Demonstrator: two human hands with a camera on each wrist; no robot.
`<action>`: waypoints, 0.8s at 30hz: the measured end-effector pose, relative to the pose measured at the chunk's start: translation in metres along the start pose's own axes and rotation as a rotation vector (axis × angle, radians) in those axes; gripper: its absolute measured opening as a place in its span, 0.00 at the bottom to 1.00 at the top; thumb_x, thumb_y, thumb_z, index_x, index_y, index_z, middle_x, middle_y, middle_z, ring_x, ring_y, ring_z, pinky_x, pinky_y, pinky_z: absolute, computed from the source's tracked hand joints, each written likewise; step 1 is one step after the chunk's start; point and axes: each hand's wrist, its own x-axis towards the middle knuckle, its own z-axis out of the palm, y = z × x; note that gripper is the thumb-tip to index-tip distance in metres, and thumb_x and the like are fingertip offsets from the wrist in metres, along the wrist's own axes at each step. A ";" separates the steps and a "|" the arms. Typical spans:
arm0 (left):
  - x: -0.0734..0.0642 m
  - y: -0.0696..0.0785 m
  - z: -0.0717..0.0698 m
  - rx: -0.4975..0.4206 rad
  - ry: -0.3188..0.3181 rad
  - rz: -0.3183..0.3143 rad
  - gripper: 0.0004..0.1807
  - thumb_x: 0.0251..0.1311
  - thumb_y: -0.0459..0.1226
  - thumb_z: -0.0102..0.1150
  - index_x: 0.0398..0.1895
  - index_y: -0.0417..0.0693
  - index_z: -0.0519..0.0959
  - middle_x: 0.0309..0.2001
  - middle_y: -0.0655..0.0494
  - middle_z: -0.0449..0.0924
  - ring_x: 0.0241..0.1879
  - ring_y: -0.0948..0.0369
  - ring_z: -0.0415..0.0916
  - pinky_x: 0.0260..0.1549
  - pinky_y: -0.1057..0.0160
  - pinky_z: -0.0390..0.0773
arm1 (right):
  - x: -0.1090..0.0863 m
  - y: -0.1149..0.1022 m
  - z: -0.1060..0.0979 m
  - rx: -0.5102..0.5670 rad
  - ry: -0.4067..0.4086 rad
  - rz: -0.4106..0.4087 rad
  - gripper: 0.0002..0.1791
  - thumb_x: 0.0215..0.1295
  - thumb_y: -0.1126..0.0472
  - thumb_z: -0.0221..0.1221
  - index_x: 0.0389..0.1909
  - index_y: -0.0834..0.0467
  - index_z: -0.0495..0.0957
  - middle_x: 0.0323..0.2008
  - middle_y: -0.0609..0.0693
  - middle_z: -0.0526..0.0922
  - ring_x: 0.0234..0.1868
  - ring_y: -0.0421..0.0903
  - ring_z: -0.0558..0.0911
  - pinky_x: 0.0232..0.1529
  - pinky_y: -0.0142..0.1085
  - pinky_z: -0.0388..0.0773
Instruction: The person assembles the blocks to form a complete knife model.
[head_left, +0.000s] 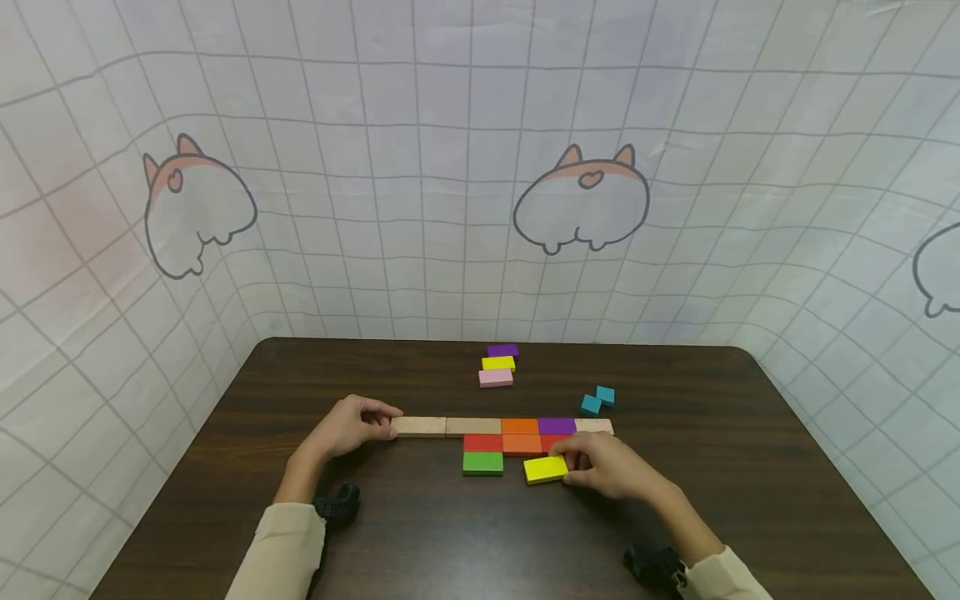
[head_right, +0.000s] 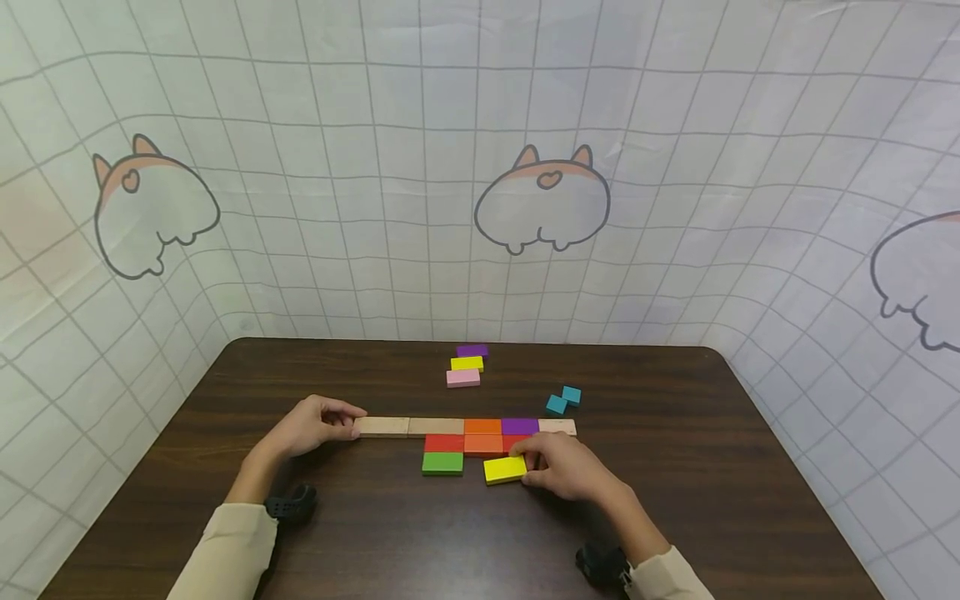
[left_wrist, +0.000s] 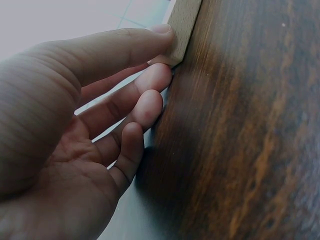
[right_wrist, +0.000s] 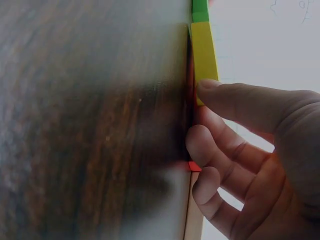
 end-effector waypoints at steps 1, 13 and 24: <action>0.000 0.000 0.000 0.000 0.000 0.000 0.15 0.63 0.38 0.70 0.52 0.48 0.88 0.35 0.54 0.84 0.33 0.59 0.75 0.34 0.60 0.76 | 0.000 0.000 0.000 -0.001 -0.002 0.005 0.19 0.66 0.59 0.68 0.57 0.55 0.83 0.33 0.41 0.78 0.31 0.36 0.73 0.34 0.31 0.74; -0.001 0.002 0.001 0.007 0.005 -0.005 0.14 0.63 0.38 0.71 0.51 0.48 0.88 0.35 0.54 0.84 0.32 0.59 0.75 0.35 0.59 0.75 | 0.000 0.003 0.000 0.046 0.007 -0.004 0.16 0.64 0.61 0.70 0.51 0.56 0.83 0.32 0.42 0.79 0.31 0.36 0.74 0.35 0.30 0.76; 0.000 0.001 0.001 -0.002 0.005 -0.009 0.14 0.63 0.38 0.71 0.51 0.48 0.88 0.35 0.54 0.84 0.32 0.59 0.75 0.34 0.60 0.75 | 0.002 0.004 0.003 0.064 0.034 -0.030 0.10 0.65 0.61 0.69 0.47 0.53 0.85 0.31 0.41 0.80 0.30 0.35 0.75 0.34 0.30 0.77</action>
